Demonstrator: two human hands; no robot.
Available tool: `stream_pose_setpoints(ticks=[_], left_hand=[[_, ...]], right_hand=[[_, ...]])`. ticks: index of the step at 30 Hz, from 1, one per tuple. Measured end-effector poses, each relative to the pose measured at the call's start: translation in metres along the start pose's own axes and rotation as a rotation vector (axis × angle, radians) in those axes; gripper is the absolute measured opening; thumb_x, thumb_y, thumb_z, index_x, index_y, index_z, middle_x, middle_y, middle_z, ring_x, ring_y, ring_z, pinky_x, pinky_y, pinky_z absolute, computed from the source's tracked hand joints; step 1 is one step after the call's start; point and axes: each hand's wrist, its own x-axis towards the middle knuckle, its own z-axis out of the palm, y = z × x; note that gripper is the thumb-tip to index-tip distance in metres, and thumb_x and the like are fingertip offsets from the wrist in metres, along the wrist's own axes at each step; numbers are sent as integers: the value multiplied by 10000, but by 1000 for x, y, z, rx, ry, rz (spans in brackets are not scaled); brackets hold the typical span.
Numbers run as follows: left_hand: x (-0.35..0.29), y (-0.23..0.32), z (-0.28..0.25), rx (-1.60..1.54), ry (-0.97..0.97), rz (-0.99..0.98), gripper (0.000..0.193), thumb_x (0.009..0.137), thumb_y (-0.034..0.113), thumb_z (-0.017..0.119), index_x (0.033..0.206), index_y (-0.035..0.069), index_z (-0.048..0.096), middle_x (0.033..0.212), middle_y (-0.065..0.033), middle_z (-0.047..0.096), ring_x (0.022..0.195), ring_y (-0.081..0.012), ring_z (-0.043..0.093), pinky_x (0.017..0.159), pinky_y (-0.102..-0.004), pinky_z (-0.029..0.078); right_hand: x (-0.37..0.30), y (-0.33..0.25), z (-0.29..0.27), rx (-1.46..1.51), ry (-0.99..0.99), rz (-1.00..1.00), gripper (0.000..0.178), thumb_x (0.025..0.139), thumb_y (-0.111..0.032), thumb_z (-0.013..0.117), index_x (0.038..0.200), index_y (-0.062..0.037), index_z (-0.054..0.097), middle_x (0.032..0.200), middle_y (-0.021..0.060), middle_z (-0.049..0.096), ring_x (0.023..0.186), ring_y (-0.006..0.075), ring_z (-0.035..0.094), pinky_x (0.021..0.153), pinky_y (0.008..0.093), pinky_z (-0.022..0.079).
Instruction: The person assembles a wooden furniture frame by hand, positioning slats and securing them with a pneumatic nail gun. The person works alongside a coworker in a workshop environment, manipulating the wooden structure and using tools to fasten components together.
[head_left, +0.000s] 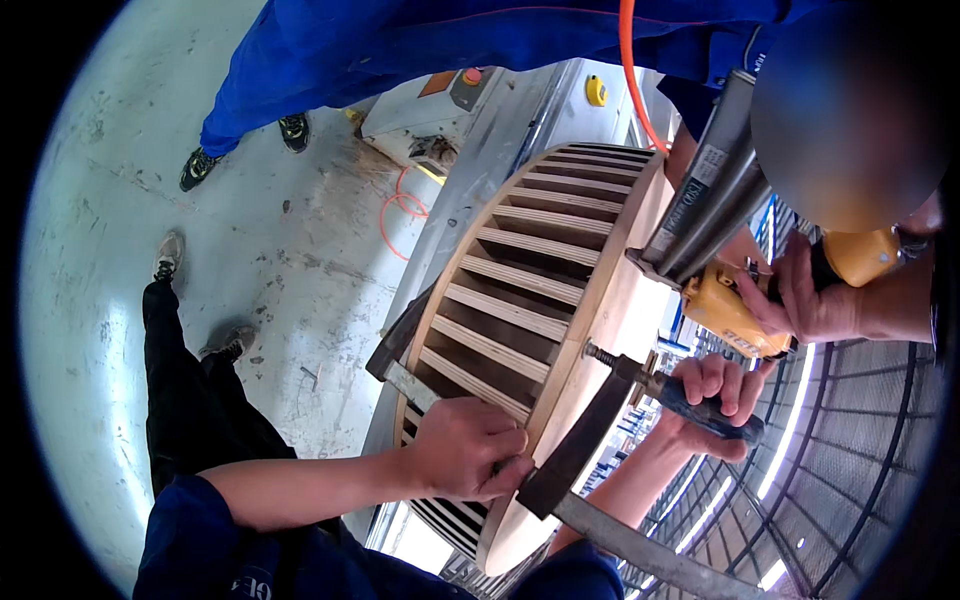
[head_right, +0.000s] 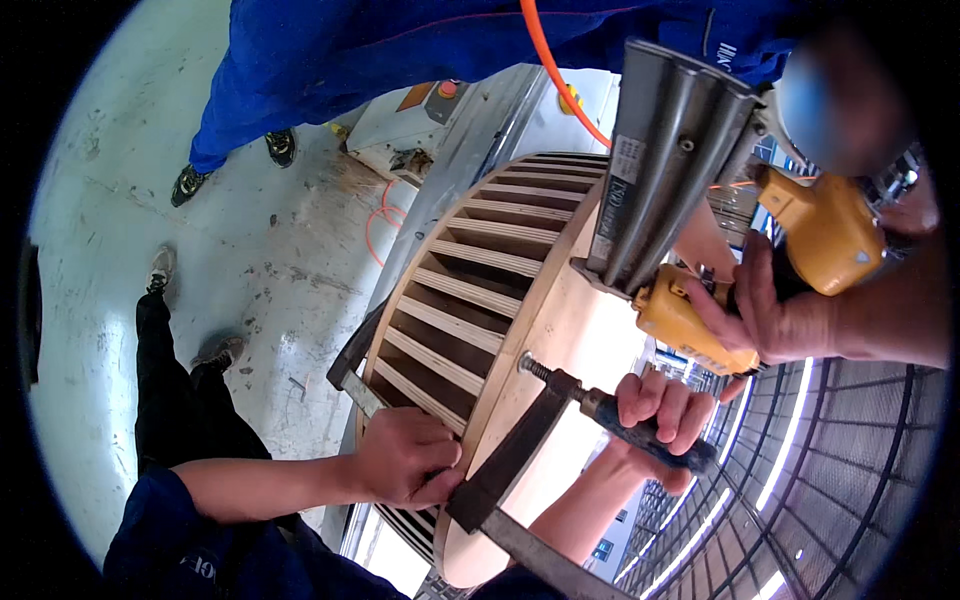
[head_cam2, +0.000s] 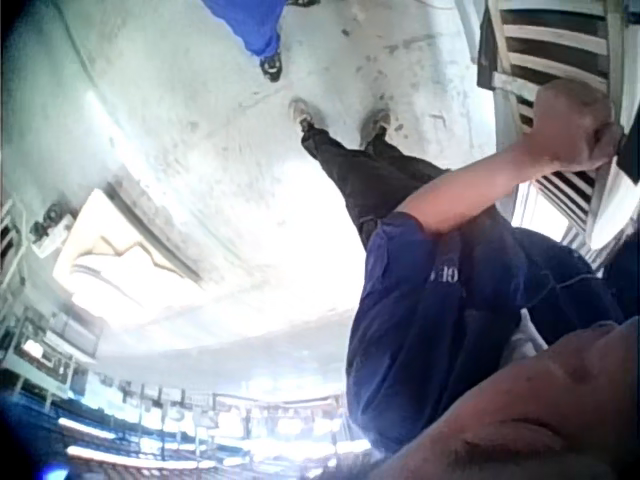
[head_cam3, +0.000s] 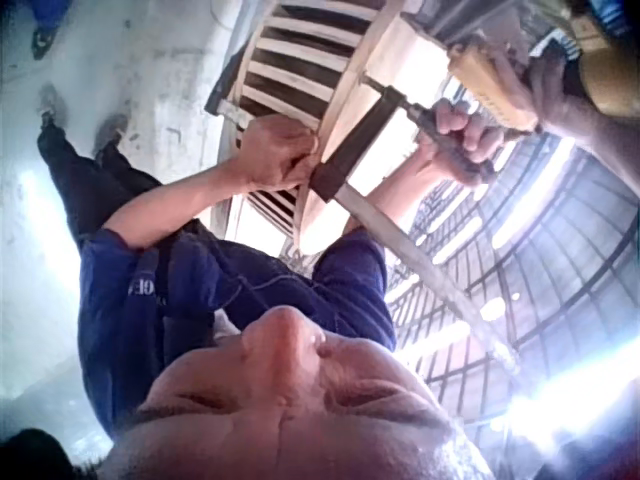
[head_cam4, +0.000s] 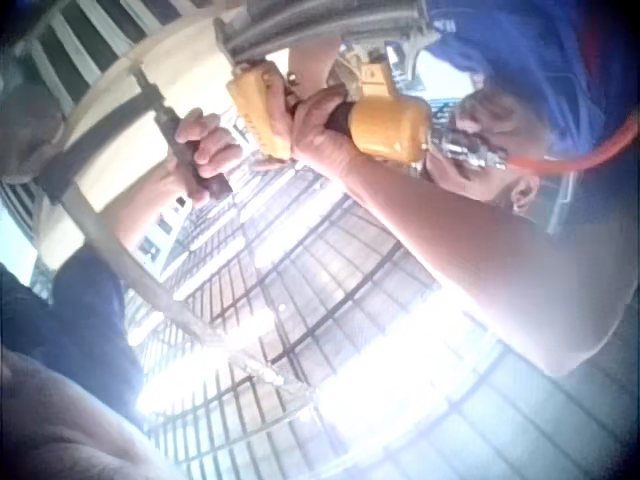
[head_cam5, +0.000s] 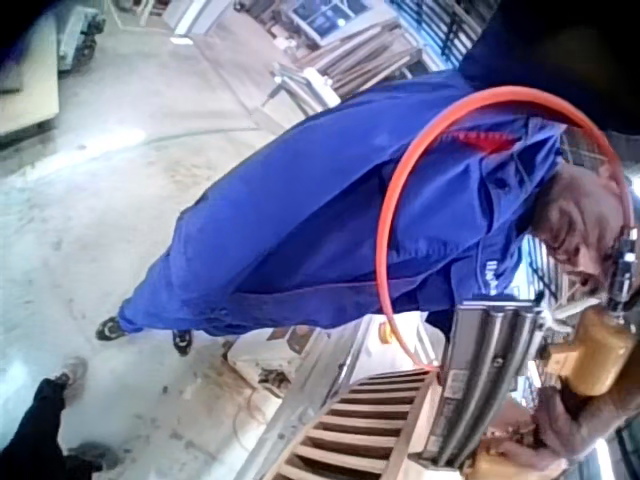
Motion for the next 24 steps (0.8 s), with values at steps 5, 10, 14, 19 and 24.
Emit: stream_pose_setpoints(ticks=[5,10,14,19,24], left_hand=[[-3,-6,1,41,35,-11,223,795,274,696,696,112,579,617,-36,516,592,-254,602,512,-385,482],[-6,-4,-2,75,25,0,237,798,277,689,684,114,560,612,-35,494,588,-243,595,510,-374,478],[-1,-4,0,24,42,12,225,796,262,680,678,117,553,607,-38,485,575,-241,583,512,-376,474],[3,-5,3,18,46,13,197,783,241,678,684,119,560,613,-42,496,573,-247,578,530,-379,476],[4,-7,3,-8,37,27,192,802,248,686,713,115,581,635,-49,528,597,-256,596,558,-386,491]], right_hand=[[56,23,3,391,-665,7,216,865,-180,798,693,-104,690,622,-1,690,470,115,562,461,211,496],[21,17,17,153,-102,-182,412,928,-183,723,580,-142,505,488,-16,576,335,74,468,372,182,425],[8,14,39,-44,204,-210,425,1014,-238,588,637,-163,404,548,-52,403,456,54,402,471,192,354],[8,19,69,-328,854,-301,394,1027,-243,573,676,-151,419,606,-38,417,565,72,399,519,219,360],[18,25,77,-302,997,-307,408,1051,-309,536,704,-152,389,615,-21,412,577,98,421,539,235,359]])
